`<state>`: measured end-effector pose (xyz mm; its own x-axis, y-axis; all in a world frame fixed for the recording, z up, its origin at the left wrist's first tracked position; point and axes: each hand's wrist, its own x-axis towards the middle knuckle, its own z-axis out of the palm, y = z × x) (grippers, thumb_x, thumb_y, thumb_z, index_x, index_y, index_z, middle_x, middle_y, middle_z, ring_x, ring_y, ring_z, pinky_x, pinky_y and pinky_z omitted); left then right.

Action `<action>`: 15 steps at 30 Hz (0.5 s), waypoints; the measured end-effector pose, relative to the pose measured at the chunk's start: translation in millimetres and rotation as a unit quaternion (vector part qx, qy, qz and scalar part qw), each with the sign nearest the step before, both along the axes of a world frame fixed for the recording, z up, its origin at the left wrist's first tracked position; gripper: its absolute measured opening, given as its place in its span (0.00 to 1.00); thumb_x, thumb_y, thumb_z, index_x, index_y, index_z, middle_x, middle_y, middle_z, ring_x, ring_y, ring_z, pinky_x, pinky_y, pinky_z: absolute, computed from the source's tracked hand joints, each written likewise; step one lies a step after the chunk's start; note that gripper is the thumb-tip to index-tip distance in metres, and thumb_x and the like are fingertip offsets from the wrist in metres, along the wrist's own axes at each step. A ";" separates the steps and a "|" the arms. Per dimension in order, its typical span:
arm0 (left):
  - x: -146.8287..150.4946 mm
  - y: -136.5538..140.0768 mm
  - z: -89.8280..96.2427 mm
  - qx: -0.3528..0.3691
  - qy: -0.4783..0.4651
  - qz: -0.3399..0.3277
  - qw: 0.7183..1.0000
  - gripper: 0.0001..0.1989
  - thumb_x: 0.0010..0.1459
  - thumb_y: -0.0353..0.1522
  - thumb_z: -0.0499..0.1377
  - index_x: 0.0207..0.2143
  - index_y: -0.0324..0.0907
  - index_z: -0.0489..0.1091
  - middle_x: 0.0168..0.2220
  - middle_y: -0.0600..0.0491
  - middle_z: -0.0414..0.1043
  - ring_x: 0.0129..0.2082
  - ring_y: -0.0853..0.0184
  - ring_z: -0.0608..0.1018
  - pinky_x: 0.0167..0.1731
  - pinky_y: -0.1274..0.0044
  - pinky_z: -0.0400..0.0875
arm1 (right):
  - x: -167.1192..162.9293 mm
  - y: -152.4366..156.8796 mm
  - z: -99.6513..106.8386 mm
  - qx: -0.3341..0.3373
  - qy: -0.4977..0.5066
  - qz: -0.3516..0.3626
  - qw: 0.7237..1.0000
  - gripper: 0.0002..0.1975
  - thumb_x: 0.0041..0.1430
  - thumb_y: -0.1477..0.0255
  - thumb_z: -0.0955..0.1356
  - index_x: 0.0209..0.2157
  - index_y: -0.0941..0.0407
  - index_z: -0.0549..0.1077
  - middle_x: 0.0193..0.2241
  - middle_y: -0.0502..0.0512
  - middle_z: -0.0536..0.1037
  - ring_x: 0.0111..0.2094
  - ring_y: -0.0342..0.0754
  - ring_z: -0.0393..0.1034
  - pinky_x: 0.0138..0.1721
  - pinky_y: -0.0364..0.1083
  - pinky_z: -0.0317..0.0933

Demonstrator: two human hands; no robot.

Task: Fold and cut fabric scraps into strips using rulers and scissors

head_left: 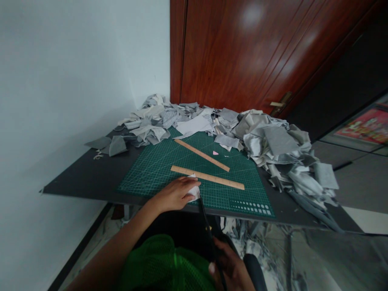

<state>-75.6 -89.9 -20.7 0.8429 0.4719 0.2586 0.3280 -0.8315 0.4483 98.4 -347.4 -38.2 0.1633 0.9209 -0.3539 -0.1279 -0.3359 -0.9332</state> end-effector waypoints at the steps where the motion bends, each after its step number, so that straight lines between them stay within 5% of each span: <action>1: -0.2 0.0 -0.4 0.001 -0.004 -0.002 1.000 0.24 0.66 0.31 0.60 0.63 0.46 0.64 0.63 0.47 0.70 0.65 0.57 0.70 0.66 0.62 0.62 | -0.6 0.3 1.1 -0.003 0.001 -0.003 1.000 0.36 0.52 0.47 0.76 0.56 0.54 0.76 0.23 0.53 0.78 0.28 0.54 0.77 0.33 0.51 0.73; 15: -0.3 -1.2 3.8 0.002 -0.004 -0.001 1.000 0.24 0.65 0.29 0.61 0.62 0.45 0.66 0.63 0.46 0.70 0.64 0.57 0.71 0.65 0.62 0.63 | 0.9 -5.7 -11.3 -0.017 -0.019 -0.008 1.000 0.36 0.51 0.47 0.76 0.56 0.53 0.77 0.21 0.53 0.78 0.26 0.54 0.76 0.33 0.52 0.74</action>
